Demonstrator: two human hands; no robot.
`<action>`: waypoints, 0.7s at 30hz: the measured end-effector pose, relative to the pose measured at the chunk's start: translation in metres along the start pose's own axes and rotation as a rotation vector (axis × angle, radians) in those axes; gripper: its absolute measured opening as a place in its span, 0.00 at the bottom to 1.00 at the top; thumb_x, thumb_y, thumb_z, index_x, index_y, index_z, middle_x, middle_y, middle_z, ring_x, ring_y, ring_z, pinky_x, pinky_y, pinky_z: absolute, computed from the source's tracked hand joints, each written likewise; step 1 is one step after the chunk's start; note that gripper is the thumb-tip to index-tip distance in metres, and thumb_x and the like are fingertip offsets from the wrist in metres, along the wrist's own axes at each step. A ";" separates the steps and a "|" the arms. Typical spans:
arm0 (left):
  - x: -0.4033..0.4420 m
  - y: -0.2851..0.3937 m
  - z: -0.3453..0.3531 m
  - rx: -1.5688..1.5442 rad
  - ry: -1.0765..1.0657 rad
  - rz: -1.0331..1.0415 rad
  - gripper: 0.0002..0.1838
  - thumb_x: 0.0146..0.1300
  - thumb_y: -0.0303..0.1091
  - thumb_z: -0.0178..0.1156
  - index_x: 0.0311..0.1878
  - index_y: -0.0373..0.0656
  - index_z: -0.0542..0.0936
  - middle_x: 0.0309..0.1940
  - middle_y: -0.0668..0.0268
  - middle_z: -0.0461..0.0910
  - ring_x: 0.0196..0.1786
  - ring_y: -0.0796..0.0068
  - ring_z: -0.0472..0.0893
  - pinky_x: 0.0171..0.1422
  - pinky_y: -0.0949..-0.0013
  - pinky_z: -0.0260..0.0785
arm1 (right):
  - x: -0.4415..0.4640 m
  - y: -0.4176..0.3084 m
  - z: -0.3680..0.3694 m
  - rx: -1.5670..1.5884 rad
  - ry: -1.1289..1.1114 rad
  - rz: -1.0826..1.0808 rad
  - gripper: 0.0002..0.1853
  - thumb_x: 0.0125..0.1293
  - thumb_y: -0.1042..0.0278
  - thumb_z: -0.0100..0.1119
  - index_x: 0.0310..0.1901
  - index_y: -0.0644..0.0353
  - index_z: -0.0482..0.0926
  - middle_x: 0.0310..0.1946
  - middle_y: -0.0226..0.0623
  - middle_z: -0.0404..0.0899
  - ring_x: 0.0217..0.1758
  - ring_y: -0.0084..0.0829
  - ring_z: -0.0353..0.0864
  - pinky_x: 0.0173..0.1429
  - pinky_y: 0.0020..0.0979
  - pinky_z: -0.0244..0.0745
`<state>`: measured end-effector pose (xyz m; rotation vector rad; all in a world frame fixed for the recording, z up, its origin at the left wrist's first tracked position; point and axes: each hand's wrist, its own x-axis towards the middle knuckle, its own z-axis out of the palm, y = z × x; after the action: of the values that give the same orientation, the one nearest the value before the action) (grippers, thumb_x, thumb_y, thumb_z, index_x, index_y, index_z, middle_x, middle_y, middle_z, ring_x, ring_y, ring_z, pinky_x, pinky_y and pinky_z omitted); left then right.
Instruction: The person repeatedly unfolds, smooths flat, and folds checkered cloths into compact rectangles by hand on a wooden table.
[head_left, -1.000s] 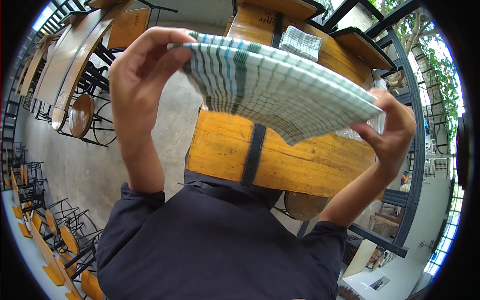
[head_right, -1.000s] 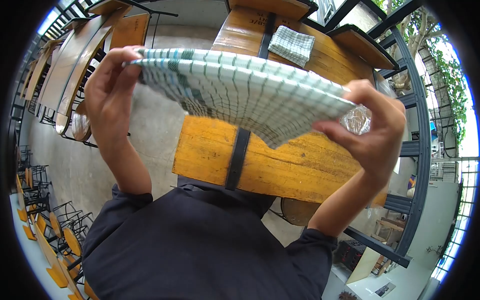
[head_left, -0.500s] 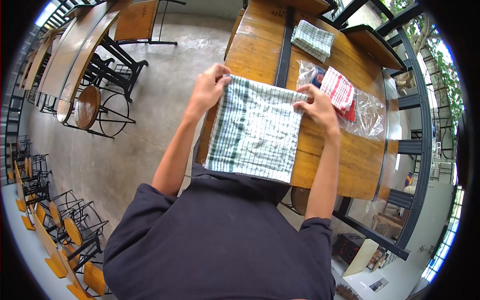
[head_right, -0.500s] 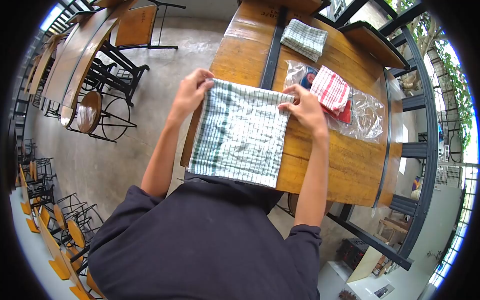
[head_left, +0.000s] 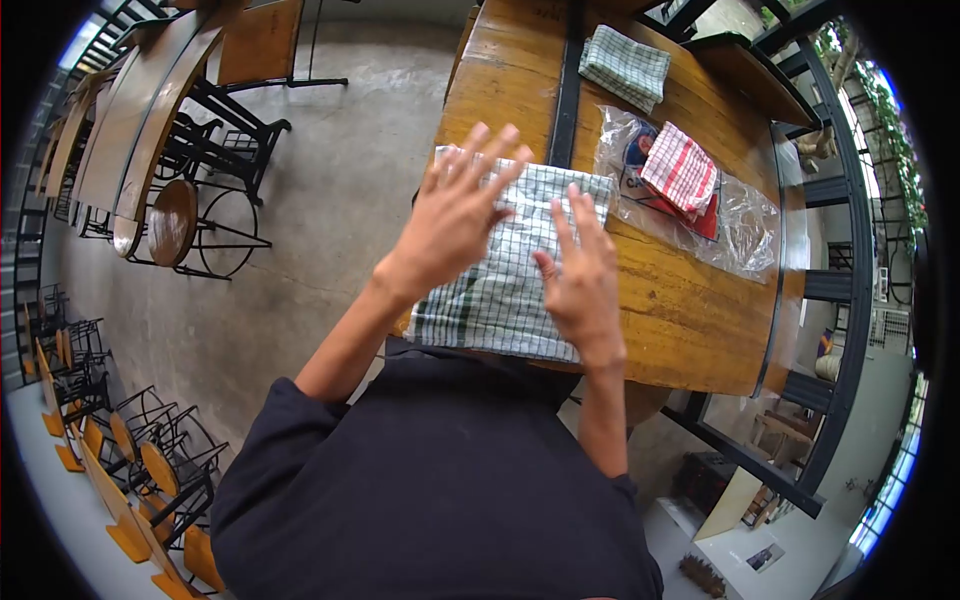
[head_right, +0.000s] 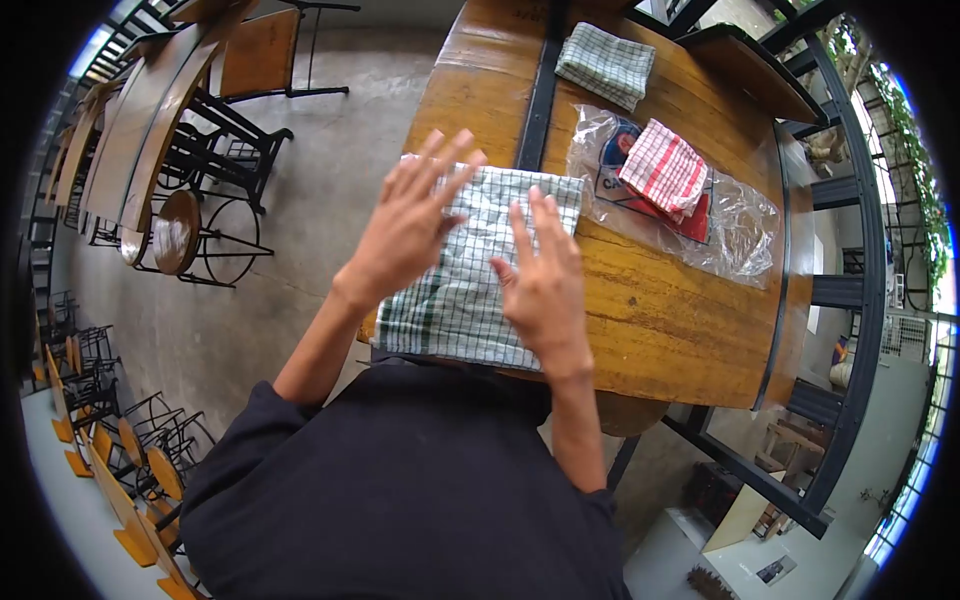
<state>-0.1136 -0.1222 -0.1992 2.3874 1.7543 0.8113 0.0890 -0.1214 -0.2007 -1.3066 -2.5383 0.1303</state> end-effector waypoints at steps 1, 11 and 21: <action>-0.011 0.013 0.002 -0.056 -0.092 0.000 0.32 0.69 0.32 0.58 0.75 0.51 0.63 0.79 0.62 0.53 0.81 0.57 0.49 0.82 0.52 0.40 | -0.005 -0.007 0.004 0.037 -0.021 0.035 0.32 0.75 0.52 0.48 0.74 0.61 0.60 0.77 0.50 0.52 0.81 0.46 0.50 0.81 0.46 0.48; -0.044 0.009 0.021 0.166 -0.251 -0.023 0.33 0.75 0.53 0.43 0.79 0.50 0.57 0.81 0.60 0.48 0.82 0.57 0.45 0.83 0.51 0.32 | -0.008 0.002 0.011 -0.034 -0.009 0.094 0.41 0.74 0.38 0.41 0.77 0.60 0.51 0.79 0.54 0.44 0.83 0.49 0.42 0.82 0.47 0.43; -0.051 -0.008 0.011 0.161 -0.292 -0.004 0.39 0.73 0.61 0.43 0.79 0.45 0.54 0.81 0.58 0.47 0.83 0.57 0.42 0.84 0.51 0.30 | 0.002 0.025 0.005 -0.160 0.004 0.030 0.50 0.71 0.27 0.28 0.77 0.67 0.45 0.81 0.49 0.39 0.84 0.43 0.36 0.83 0.46 0.32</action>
<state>-0.1261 -0.1634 -0.2301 2.4457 1.7618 0.3082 0.1062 -0.1049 -0.2103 -1.4014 -2.5718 -0.0711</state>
